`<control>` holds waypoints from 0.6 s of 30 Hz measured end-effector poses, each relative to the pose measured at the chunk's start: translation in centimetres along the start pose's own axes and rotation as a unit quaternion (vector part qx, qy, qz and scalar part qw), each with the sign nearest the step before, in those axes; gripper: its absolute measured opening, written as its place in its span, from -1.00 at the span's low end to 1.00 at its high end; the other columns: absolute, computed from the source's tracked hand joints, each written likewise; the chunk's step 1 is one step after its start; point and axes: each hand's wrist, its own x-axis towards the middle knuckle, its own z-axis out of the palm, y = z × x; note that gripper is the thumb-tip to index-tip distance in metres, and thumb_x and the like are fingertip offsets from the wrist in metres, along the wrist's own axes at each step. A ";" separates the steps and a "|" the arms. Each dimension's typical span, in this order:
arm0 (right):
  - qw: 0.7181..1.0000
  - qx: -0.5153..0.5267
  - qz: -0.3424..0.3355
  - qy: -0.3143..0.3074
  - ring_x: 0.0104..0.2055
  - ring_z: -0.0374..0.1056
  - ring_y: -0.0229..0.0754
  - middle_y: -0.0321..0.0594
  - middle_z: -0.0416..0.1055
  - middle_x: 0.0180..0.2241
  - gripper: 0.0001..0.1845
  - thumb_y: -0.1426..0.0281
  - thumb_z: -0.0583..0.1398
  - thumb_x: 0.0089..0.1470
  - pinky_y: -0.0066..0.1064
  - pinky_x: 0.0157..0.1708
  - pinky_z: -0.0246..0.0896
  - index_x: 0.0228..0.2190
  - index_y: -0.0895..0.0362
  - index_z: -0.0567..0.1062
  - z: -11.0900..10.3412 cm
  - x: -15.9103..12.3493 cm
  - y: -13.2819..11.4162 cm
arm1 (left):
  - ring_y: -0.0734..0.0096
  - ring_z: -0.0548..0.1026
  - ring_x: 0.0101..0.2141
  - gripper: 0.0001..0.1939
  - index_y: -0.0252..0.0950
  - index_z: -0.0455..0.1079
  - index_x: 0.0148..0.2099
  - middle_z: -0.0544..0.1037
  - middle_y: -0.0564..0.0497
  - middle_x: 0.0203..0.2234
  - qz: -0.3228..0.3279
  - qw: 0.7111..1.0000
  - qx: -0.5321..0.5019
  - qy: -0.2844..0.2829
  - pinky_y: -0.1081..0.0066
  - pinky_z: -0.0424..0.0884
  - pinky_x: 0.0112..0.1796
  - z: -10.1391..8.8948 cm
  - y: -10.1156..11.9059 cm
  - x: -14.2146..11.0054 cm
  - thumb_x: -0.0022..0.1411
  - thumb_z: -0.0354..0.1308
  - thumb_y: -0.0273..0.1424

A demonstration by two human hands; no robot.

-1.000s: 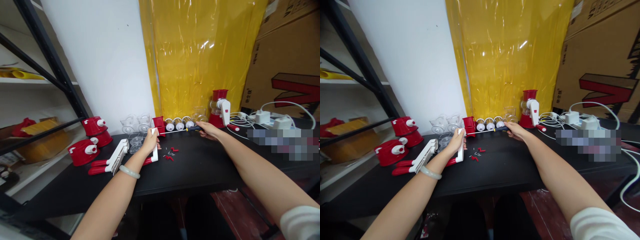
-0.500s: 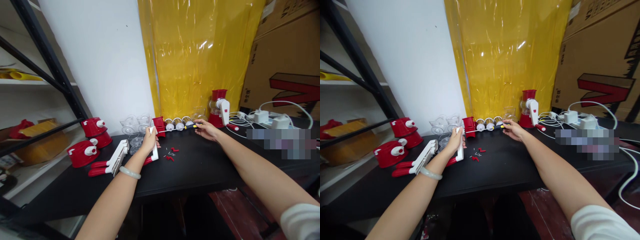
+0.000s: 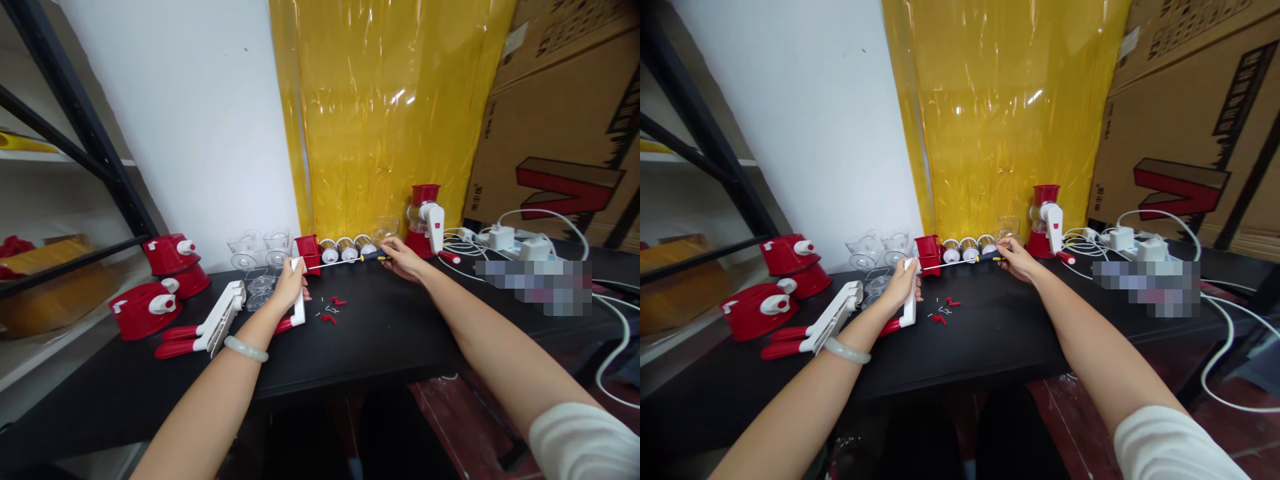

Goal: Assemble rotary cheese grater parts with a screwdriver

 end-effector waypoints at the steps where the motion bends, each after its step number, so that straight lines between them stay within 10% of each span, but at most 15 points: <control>1: 0.999 0.035 0.003 -0.012 -0.58 0.24 -0.40 -0.49 0.33 -0.53 -0.49 0.20 0.38 -0.19 -0.57 -0.56 0.06 -0.28 0.01 0.24 0.0 -0.1 -0.2 | 0.54 0.31 -0.75 -0.66 -0.14 0.05 0.05 0.28 0.23 -0.63 0.002 1.000 -0.005 -0.001 0.48 0.39 -0.66 0.0 0.0 0.0 0.35 -0.11 -0.07; 6: 0.993 0.109 0.031 -0.044 -0.51 0.34 -0.34 -0.47 0.39 -0.47 -0.48 0.40 0.37 -0.18 -0.49 -0.45 0.24 -0.24 -0.03 0.21 0.0 -0.6 -1.1 | 0.51 0.32 -0.75 -0.64 -0.14 0.05 0.06 0.28 0.23 -0.63 -0.001 1.000 0.000 0.004 0.46 0.40 -0.67 -0.1 -0.2 0.3 0.34 -0.08 -0.08; 9: 0.996 0.039 0.079 0.001 -0.58 0.35 -0.28 -0.36 0.40 -0.56 -0.74 0.20 0.20 0.10 -0.48 -0.55 0.23 -0.32 0.04 0.24 0.4 -0.4 -0.9 | 0.51 0.32 -0.75 -0.61 -0.15 0.04 0.09 0.28 0.22 -0.64 -0.004 1.000 0.005 0.007 0.45 0.40 -0.67 -0.1 -0.5 0.5 0.34 -0.08 -0.08; 12: 0.988 -0.109 0.106 0.038 -0.75 0.19 -0.29 -0.32 0.27 -0.74 -0.55 -0.02 -0.02 0.21 -0.52 -0.75 -0.03 -0.44 0.10 0.26 0.6 0.0 -0.3 | 0.51 0.32 -0.75 -0.58 -0.16 0.05 0.11 0.29 0.22 -0.64 -0.007 1.000 0.003 0.009 0.46 0.39 -0.67 -0.2 -0.7 0.5 0.33 -0.07 -0.07; 18: 0.994 -0.096 0.041 0.013 -0.76 -0.01 -0.43 -0.50 0.13 -0.75 -0.63 0.09 0.20 0.09 -0.58 -0.72 -0.11 -0.46 0.08 0.23 0.3 0.3 0.3 | 0.49 0.32 -0.76 -0.60 -0.16 0.06 0.11 0.29 0.21 -0.64 -0.007 1.000 0.009 0.008 0.44 0.38 -0.68 -0.3 -0.4 0.5 0.33 -0.05 -0.10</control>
